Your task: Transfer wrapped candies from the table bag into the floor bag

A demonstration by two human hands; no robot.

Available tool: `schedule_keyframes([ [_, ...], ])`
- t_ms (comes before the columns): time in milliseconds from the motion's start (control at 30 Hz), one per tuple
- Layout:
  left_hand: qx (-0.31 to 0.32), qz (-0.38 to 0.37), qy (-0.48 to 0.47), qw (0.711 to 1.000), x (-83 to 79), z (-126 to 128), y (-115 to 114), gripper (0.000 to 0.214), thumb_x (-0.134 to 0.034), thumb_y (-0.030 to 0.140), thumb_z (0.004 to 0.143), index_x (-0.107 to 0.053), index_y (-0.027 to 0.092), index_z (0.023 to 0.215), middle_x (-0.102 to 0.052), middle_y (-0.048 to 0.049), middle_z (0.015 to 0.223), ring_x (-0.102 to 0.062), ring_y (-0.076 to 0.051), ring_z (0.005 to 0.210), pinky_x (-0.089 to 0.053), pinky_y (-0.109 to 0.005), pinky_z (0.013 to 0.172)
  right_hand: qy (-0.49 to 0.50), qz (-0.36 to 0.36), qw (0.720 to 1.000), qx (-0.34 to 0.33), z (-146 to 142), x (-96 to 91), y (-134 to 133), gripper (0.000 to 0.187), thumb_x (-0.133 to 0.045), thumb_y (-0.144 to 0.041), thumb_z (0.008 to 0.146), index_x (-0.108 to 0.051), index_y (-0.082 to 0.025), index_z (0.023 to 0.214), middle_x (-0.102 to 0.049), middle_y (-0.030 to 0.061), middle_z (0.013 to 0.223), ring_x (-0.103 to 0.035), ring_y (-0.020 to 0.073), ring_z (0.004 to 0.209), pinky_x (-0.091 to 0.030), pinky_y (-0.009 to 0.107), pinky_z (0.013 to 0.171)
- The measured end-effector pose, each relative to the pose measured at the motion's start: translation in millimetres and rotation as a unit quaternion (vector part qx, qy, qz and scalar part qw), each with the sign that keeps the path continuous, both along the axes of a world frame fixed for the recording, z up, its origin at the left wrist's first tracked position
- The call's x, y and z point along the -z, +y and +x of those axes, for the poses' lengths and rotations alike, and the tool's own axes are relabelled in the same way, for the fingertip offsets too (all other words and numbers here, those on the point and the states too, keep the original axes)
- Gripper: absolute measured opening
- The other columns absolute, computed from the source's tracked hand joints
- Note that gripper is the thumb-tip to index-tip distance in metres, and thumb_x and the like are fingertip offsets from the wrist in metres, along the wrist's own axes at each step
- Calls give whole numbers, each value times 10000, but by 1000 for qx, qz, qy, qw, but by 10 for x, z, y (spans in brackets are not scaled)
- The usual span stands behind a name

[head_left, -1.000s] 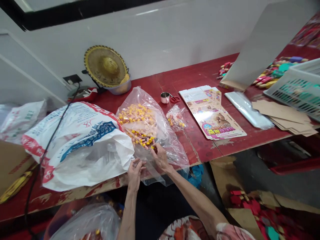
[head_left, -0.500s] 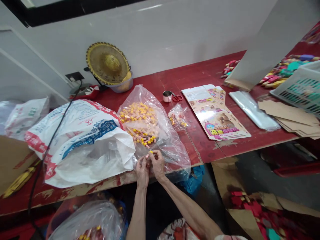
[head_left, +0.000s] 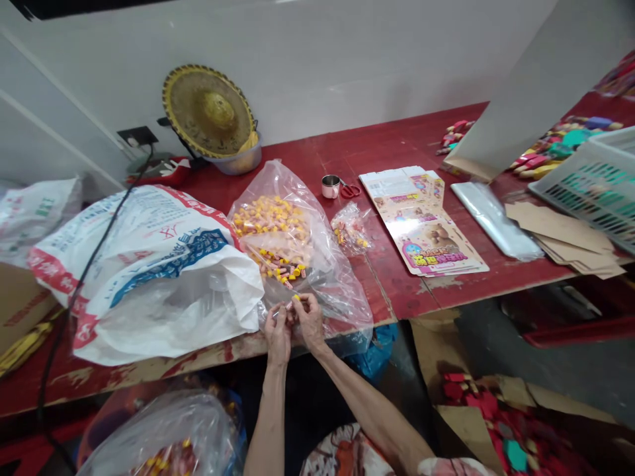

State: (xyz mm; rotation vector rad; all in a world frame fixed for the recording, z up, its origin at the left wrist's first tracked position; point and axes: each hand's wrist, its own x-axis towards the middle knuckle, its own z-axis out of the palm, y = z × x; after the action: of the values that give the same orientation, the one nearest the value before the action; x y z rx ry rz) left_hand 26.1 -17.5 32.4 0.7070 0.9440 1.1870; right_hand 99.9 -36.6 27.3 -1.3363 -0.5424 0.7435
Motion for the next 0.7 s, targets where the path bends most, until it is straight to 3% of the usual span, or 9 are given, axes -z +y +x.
schedule_keyframes([
  [67, -4, 1, -4, 1000, -7, -1, -2, 594, -1002, 565, 664, -695, 185, 1002, -669, 19, 813, -559, -84, 645, -527, -223, 663, -24, 7, 1000, -11, 34, -6, -45, 422, -615, -637, 981, -673, -222, 931, -704, 26, 803, -635, 180, 650, -554, 302, 652],
  [233, -15, 7, -10, 1000, -15, -19, 6, 588, -993, 575, 672, -685, 193, 995, -663, 23, 820, -554, -75, 644, -515, -207, 639, -135, 27, 990, -19, 70, 14, -127, 360, -515, -499, 1070, -744, -229, 1006, -728, 109, 1120, -695, 244, 1070, -574, 384, 1015],
  [433, -16, 9, -2, 1000, -18, -50, 29, 580, -988, 579, 684, -677, 183, 971, -702, -8, 876, -550, -73, 652, -512, -208, 634, -182, 21, 982, -45, 95, -5, -131, 343, -479, -376, 1105, -776, -212, 1053, -709, 119, 1164, -698, 232, 1045, -592, 366, 983],
  [700, -9, 11, 20, 1000, 20, -85, 33, 565, -988, 553, 696, -661, 188, 977, -701, 6, 855, -575, -76, 661, -512, -205, 656, -158, 23, 985, -71, 158, -75, -133, 373, -511, -398, 1097, -699, -216, 831, -699, 110, 1107, -695, 221, 980, -588, 358, 963],
])
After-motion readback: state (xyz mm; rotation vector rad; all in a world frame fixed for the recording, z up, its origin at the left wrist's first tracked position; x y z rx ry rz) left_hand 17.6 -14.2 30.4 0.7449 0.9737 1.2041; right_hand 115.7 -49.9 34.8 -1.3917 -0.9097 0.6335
